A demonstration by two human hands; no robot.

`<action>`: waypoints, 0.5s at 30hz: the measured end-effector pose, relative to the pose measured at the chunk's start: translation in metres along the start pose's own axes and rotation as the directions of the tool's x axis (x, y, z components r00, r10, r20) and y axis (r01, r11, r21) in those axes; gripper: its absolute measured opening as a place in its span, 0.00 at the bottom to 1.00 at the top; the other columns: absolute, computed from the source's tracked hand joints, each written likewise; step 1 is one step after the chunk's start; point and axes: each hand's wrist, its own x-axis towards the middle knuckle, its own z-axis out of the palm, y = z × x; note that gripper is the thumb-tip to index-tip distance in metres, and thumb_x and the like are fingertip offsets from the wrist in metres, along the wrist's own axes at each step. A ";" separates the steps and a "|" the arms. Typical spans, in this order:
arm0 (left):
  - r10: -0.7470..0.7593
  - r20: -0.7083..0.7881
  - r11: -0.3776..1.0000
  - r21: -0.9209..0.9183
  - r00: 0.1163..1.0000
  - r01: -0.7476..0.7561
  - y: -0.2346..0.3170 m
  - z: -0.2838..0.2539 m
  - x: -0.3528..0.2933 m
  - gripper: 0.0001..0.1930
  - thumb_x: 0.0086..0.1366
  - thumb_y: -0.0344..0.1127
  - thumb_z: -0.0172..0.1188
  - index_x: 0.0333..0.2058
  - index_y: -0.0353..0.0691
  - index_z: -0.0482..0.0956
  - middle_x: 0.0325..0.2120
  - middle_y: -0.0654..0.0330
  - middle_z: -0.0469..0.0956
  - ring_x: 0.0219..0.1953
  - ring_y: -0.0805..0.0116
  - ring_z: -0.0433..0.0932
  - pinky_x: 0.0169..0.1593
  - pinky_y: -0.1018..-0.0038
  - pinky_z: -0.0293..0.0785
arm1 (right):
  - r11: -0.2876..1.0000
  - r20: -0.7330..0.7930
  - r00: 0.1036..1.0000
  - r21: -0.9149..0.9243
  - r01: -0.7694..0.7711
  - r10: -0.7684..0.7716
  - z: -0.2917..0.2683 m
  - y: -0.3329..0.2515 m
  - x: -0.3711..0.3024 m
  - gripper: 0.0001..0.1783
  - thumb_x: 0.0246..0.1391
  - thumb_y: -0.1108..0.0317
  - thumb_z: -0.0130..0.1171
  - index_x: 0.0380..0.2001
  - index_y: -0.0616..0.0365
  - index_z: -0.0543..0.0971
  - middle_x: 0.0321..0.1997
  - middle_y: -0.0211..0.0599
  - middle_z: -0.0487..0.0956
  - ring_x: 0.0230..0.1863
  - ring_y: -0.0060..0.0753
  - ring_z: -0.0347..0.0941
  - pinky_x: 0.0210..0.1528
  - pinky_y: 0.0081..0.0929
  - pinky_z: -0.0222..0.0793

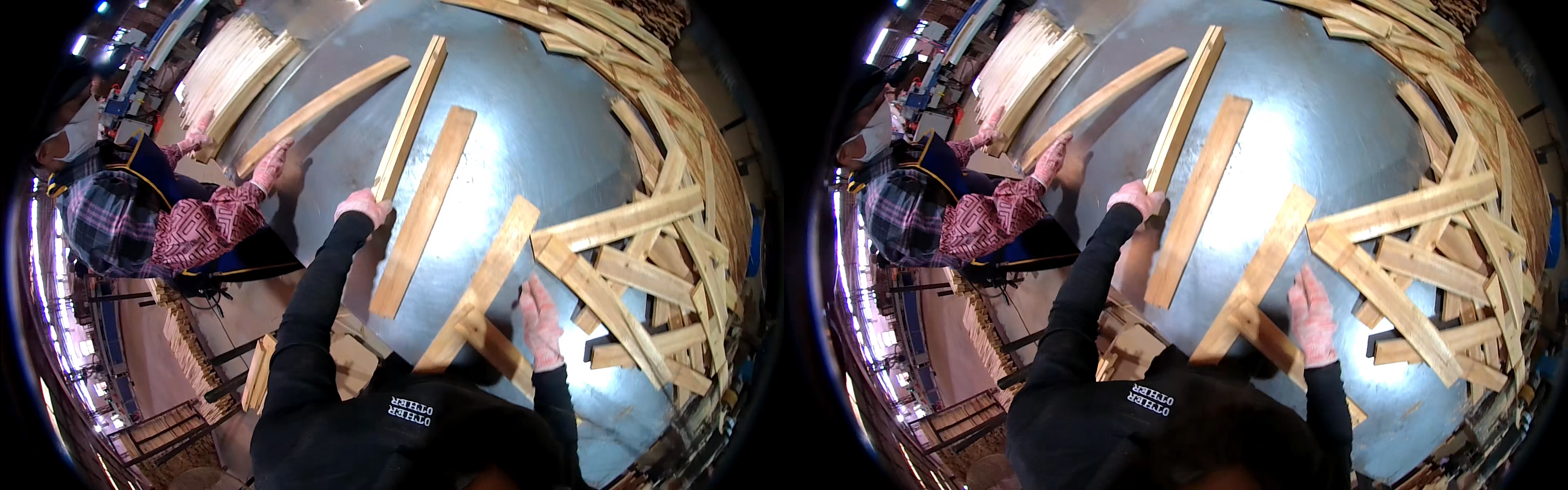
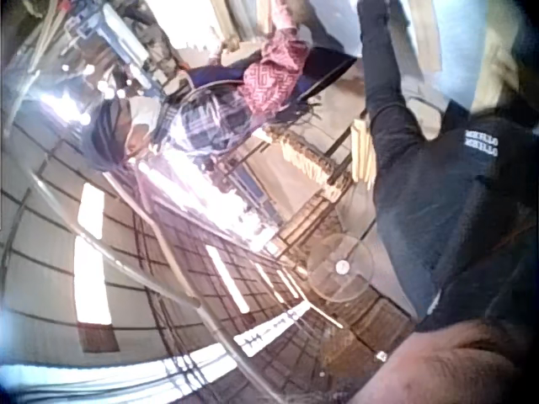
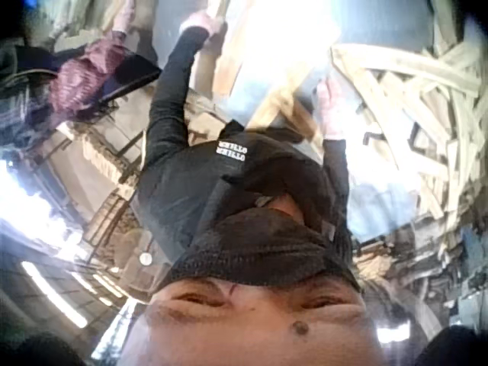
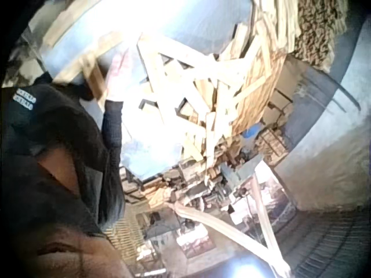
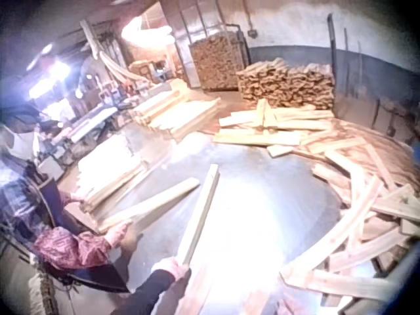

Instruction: The person sorts wooden planks on a metal table, picking them up from a pile, inspecting them, and stacking them into neat piles. Another person is visible working alongside at the same table.

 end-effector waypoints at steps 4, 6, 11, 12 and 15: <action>0.052 -0.120 0.992 -0.107 0.991 -0.065 -0.021 0.012 0.048 0.27 0.57 0.55 0.57 0.49 0.45 0.80 0.44 0.47 0.82 0.49 0.49 0.80 0.54 0.60 0.75 | 0.957 0.084 0.995 0.277 -0.082 0.061 0.022 0.027 -0.009 0.27 0.65 0.61 0.56 0.63 0.63 0.69 0.58 0.44 0.76 0.58 0.36 0.73 0.61 0.31 0.67; 0.041 -0.205 0.994 -0.089 0.978 -0.061 0.004 -0.004 0.058 0.27 0.59 0.60 0.56 0.47 0.44 0.81 0.40 0.49 0.83 0.45 0.50 0.81 0.50 0.62 0.75 | 0.990 0.138 0.990 0.137 -0.033 0.014 0.027 0.022 0.000 0.25 0.65 0.63 0.57 0.61 0.63 0.70 0.57 0.46 0.76 0.57 0.38 0.74 0.59 0.32 0.69; 0.166 -0.095 0.917 -0.352 0.981 -0.190 0.000 0.003 0.106 0.32 0.60 0.68 0.55 0.41 0.42 0.81 0.25 0.55 0.80 0.22 0.65 0.79 0.27 0.68 0.75 | 0.987 0.201 0.968 -0.010 0.158 -0.153 0.029 -0.021 0.019 0.22 0.63 0.65 0.57 0.58 0.63 0.73 0.55 0.49 0.78 0.56 0.44 0.76 0.56 0.34 0.72; 0.193 -0.033 0.835 -0.520 0.981 -0.181 -0.005 0.002 0.109 0.32 0.61 0.68 0.55 0.40 0.42 0.81 0.23 0.57 0.80 0.19 0.67 0.78 0.23 0.70 0.74 | 0.990 0.204 0.970 -0.025 0.137 -0.129 0.027 -0.036 0.023 0.22 0.64 0.66 0.57 0.58 0.63 0.73 0.55 0.48 0.78 0.56 0.42 0.76 0.55 0.33 0.72; 0.226 0.039 0.566 -0.819 0.973 -0.098 -0.030 0.008 0.118 0.26 0.64 0.60 0.58 0.42 0.39 0.81 0.21 0.59 0.79 0.14 0.72 0.74 0.15 0.75 0.68 | 0.988 0.184 0.971 0.044 0.148 -0.154 0.036 -0.022 0.028 0.21 0.64 0.68 0.56 0.58 0.61 0.73 0.55 0.46 0.78 0.55 0.40 0.77 0.54 0.30 0.73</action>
